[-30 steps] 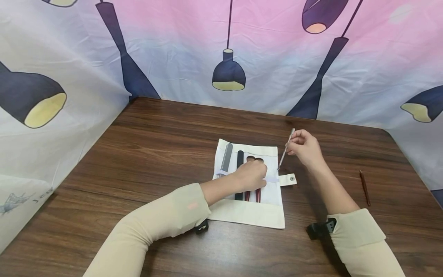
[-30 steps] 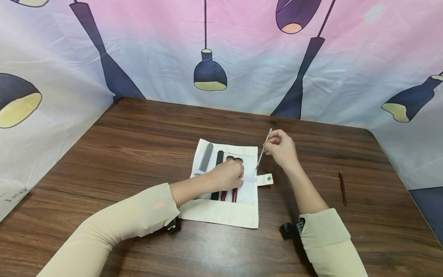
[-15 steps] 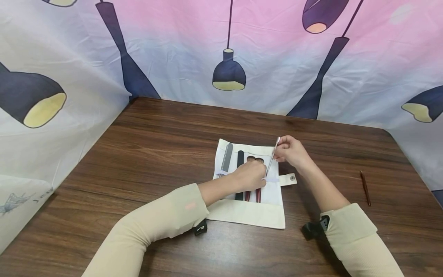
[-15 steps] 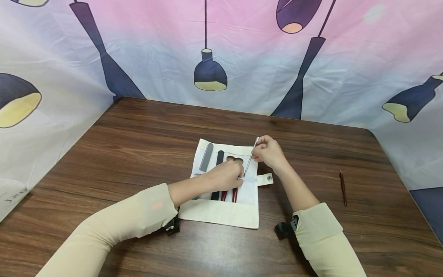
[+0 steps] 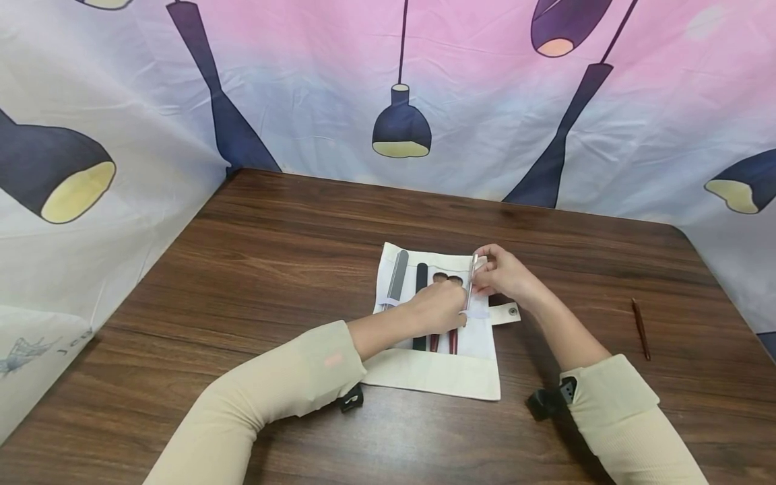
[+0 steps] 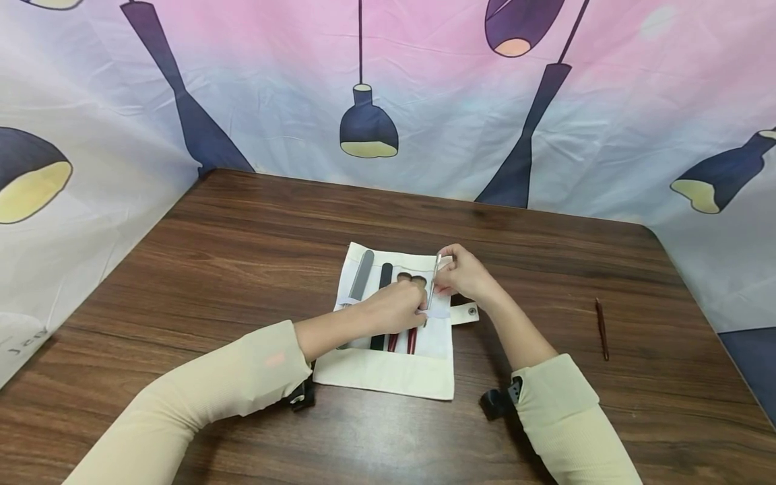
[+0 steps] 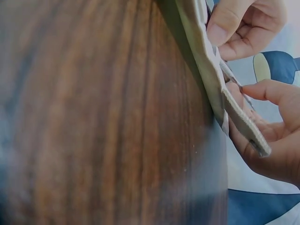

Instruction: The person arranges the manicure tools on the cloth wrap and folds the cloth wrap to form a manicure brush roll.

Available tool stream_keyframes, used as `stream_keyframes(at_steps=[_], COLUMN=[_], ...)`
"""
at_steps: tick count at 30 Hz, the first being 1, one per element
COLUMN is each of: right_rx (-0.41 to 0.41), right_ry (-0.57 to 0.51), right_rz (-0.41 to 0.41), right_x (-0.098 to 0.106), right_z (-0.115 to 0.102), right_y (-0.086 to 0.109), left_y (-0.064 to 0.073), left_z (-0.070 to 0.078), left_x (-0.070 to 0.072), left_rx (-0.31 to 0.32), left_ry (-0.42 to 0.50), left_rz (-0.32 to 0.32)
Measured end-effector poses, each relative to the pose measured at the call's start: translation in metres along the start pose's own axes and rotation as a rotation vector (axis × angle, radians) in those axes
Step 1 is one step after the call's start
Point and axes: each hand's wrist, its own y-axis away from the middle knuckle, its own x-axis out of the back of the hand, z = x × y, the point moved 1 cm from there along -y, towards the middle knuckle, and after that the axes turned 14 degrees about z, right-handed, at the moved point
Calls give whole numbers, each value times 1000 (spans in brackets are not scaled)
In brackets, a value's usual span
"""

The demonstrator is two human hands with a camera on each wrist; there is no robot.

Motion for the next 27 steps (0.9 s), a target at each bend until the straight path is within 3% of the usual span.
stream_keyframes(at_steps=[11,21,27], right_rx=[21,83,133], right_ry=[21,204,256], right_rz=[-99,-133,-163], right_x=[-3,-1,-2], right_z=[0,0,2], right_y=[1,4,6], left_y=[0,0,0], left_z=[0,-1,0], left_x=[1,1,1], left_rx=[-5,-20,-12], left_ry=[17,5,1], left_rz=[-4,-4,-2])
